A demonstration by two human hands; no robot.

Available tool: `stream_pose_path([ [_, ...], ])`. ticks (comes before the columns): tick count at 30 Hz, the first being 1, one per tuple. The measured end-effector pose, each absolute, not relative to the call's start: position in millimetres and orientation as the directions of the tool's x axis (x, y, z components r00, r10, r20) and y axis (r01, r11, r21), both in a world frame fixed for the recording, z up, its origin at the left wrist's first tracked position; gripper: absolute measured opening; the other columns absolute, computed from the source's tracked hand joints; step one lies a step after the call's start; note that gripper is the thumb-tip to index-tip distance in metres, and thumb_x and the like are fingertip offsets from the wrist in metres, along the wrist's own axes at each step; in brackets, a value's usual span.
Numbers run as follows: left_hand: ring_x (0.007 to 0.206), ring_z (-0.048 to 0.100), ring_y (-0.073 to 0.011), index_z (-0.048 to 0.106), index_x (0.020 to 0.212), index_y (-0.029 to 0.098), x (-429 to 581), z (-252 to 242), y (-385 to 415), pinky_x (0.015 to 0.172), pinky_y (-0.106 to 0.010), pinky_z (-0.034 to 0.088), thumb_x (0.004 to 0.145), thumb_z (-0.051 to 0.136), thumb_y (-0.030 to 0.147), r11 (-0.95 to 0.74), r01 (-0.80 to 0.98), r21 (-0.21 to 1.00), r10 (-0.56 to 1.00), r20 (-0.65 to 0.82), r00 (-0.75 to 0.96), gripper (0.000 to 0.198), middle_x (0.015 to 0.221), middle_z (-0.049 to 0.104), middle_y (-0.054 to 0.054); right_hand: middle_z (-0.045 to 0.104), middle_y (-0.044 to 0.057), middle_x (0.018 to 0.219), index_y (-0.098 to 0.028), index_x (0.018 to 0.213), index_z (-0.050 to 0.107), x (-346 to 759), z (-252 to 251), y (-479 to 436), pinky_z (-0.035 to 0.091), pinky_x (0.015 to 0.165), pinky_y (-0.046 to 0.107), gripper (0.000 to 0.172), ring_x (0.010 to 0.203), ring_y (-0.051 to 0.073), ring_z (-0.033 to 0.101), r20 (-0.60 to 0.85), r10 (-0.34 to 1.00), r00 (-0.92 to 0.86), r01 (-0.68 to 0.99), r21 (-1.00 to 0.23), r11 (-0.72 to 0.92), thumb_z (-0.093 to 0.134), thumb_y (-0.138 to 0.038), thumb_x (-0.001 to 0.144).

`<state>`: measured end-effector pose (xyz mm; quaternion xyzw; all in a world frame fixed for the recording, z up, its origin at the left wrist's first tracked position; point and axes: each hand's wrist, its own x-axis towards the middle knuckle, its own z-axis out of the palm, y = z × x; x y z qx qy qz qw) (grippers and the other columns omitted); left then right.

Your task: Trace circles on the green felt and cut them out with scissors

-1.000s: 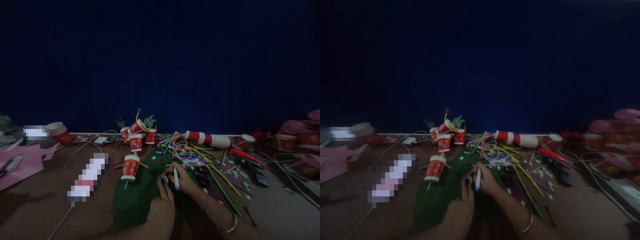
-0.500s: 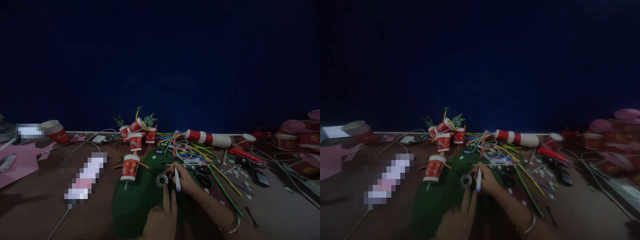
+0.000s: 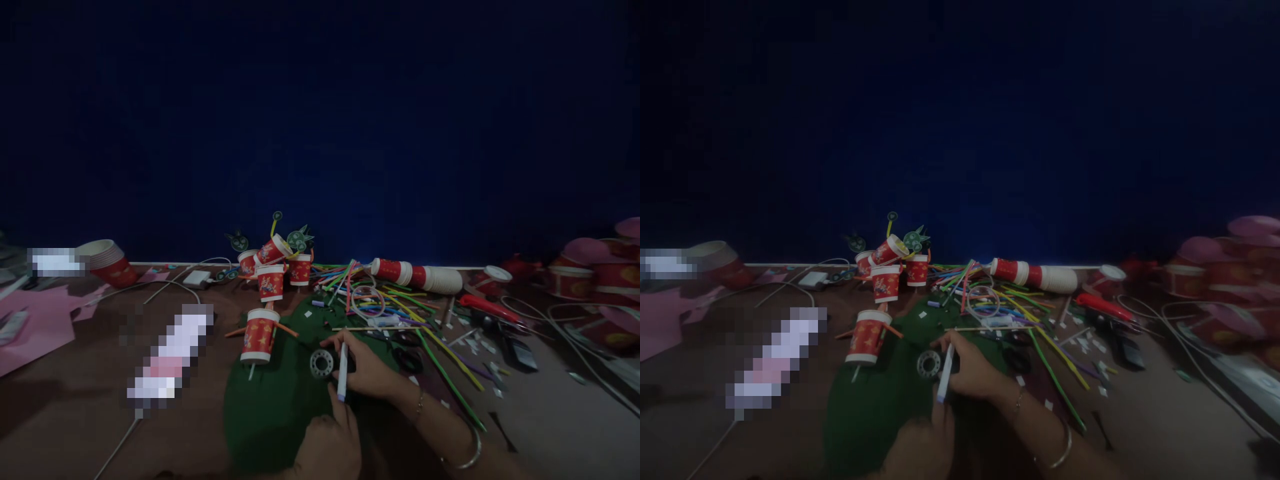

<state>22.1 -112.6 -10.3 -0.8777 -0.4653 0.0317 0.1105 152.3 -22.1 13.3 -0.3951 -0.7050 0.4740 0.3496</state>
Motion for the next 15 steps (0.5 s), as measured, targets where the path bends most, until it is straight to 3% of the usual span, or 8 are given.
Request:
stream_pose_path([
  [3, 0.046, 0.060, -0.0188, 0.064, 0.108, 0.006, 23.1, -9.6, -114.8, 0.040, -0.026, 0.046, 0.075, 0.049, 0.010, -0.555, 0.799, -0.232, 0.808, 0.076, 0.584, 0.036, 0.088, 0.067, -0.027, 0.059, 0.002, 0.102, -0.021, 0.085, 0.045, 150.7, 13.8, -23.3, 0.041, 0.070, 0.024, 0.035, 0.079, 0.014, 0.052, 0.134, 0.877, -0.462, 0.265, -0.923, 0.281, 0.064, -0.011, 0.057],
  [6, 0.046, 0.059, -0.0191, 0.066, 0.104, 0.007, 25.6, -5.2, -117.6, 0.040, -0.028, 0.047, 0.074, 0.051, 0.010, -0.516, 0.817, -0.257, 0.823, 0.115, 0.556, 0.034, 0.090, 0.067, -0.027, 0.060, 0.001, 0.097, -0.021, 0.080, 0.045, 146.5, 11.8, -23.0, 0.041, 0.069, 0.025, 0.034, 0.078, 0.014, 0.052, 0.127, 0.899, -0.419, 0.249, -0.936, 0.248, 0.067, -0.012, 0.056],
  [10, 0.046, 0.060, -0.0187, 0.065, 0.108, 0.008, 28.8, 1.2, -120.3, 0.040, -0.028, 0.047, 0.074, 0.053, 0.011, -0.471, 0.836, -0.282, 0.837, 0.156, 0.524, 0.036, 0.106, 0.061, -0.031, 0.061, 0.000, 0.090, -0.023, 0.078, 0.040, 142.6, 14.6, -19.3, 0.043, 0.064, 0.026, 0.035, 0.075, 0.016, 0.057, 0.023, 0.954, -0.298, -0.103, -0.995, -0.008, 0.071, -0.028, 0.062],
  [12, 0.046, 0.060, -0.0184, 0.065, 0.108, 0.007, 29.0, 1.9, -120.2, 0.039, -0.027, 0.046, 0.073, 0.055, 0.013, -0.471, 0.831, -0.294, 0.831, 0.169, 0.531, 0.037, 0.108, 0.059, -0.032, 0.062, 0.001, 0.086, -0.023, 0.078, 0.040, 143.5, 19.1, -15.9, 0.045, 0.063, 0.028, 0.031, 0.075, 0.018, 0.060, -0.054, 0.961, -0.273, -0.309, -0.941, -0.141, 0.066, -0.039, 0.069],
  [15, 0.044, 0.059, -0.0173, 0.066, 0.106, 0.007, 27.5, -0.5, -119.0, 0.038, -0.026, 0.045, 0.074, 0.056, 0.015, -0.482, 0.813, -0.327, 0.808, 0.192, 0.557, 0.035, 0.105, 0.061, -0.031, 0.064, 0.005, 0.081, -0.021, 0.082, 0.047, 147.2, 24.7, -10.9, 0.045, 0.060, 0.030, 0.027, 0.074, 0.022, 0.064, -0.169, 0.930, -0.325, -0.469, -0.825, -0.314, 0.058, -0.045, 0.075],
])
